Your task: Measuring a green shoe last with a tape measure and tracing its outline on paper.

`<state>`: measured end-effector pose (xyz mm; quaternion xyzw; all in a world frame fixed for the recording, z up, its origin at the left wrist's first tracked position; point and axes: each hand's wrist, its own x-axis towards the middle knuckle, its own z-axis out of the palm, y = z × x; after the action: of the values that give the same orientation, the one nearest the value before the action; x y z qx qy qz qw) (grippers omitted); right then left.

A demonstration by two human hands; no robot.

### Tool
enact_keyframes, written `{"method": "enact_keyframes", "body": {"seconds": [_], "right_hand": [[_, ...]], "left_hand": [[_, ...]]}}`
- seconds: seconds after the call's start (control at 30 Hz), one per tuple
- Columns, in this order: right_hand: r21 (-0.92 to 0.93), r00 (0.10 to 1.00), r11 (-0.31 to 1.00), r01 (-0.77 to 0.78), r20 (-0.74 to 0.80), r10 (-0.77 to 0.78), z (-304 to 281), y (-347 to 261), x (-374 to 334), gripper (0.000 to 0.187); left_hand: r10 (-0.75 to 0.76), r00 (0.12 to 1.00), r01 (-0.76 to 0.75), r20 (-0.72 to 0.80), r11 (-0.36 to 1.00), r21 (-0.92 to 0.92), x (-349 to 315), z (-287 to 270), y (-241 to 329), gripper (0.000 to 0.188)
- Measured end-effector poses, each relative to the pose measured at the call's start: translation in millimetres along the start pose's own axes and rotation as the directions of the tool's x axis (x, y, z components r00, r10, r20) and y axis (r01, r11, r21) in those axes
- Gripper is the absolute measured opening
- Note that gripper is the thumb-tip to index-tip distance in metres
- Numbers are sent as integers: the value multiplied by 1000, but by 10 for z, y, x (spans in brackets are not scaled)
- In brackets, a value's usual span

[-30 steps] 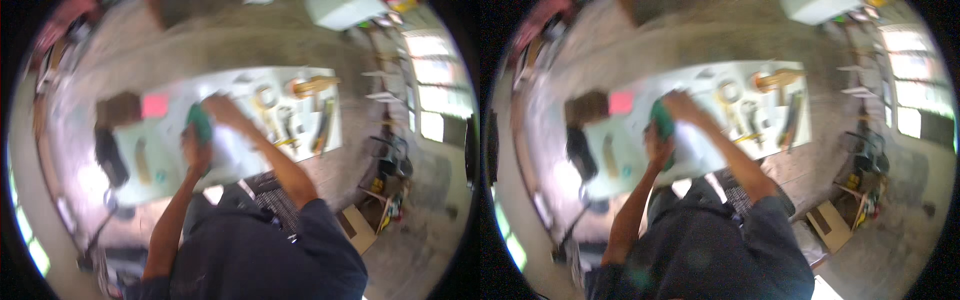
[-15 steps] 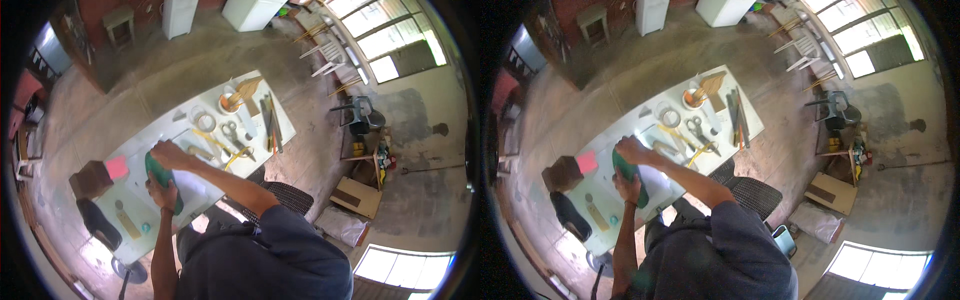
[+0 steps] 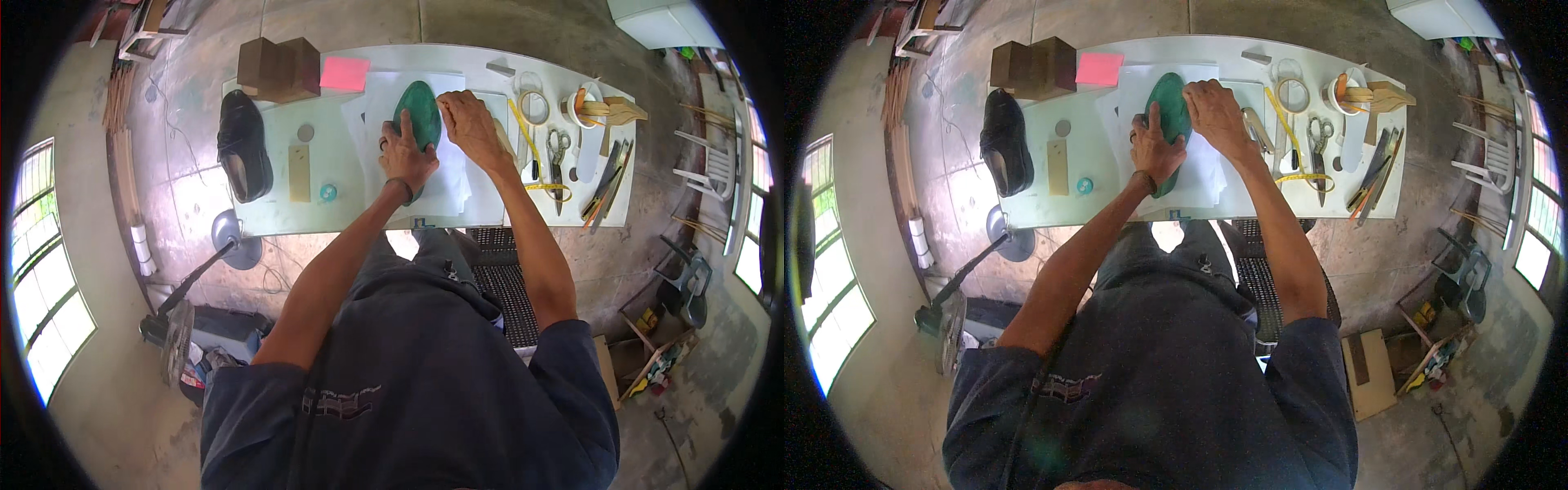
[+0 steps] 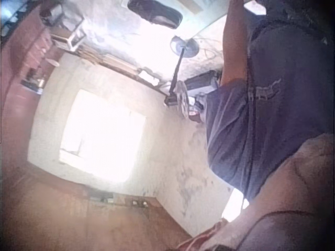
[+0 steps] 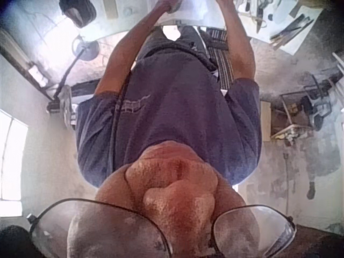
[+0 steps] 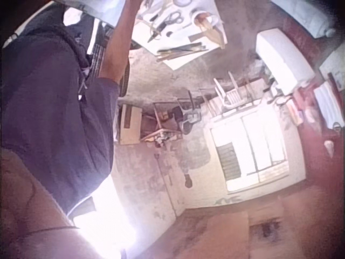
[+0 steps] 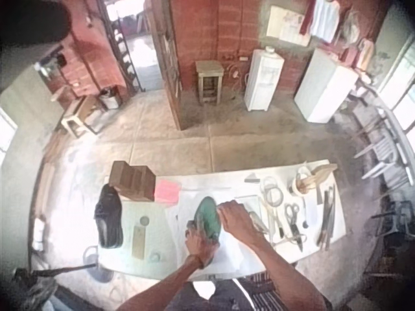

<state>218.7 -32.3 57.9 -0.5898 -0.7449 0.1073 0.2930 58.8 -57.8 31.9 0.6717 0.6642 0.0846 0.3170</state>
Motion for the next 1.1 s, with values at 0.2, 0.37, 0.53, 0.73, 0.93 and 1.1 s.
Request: {"method": "enact_keyframes", "body": {"seconds": [0.2, 0.37, 0.53, 0.73, 0.93, 1.1], "right_hand": [[-14, 997, 999, -48, 57, 49, -57, -111, -130, 12], [33, 997, 997, -69, 19, 69, -59, -148, -283, 12], [11, 994, 995, -100, 53, 99, -66, -188, -405, 12], [8, 994, 995, -103, 18, 103, -46, -268, -549, 13], [-19, 985, 989, -144, 91, 145, -61, -384, -632, 14], [-39, 983, 987, -156, 93, 159, -48, -399, -699, 13]], "left_hand": [[8, 998, -3, 66, 997, -71, -9, -40, -16, 93], [-7, 998, 11, 61, 998, -63, -21, -45, 25, 93], [14, 999, -12, 31, 998, -65, -22, -9, -3, 92], [13, 999, -11, 41, 998, -62, -24, -37, 27, 91], [8, 999, -6, 40, 998, -59, -26, -14, -25, 92], [9, 1000, -8, 27, 999, -52, -14, -17, 11, 92]]}}
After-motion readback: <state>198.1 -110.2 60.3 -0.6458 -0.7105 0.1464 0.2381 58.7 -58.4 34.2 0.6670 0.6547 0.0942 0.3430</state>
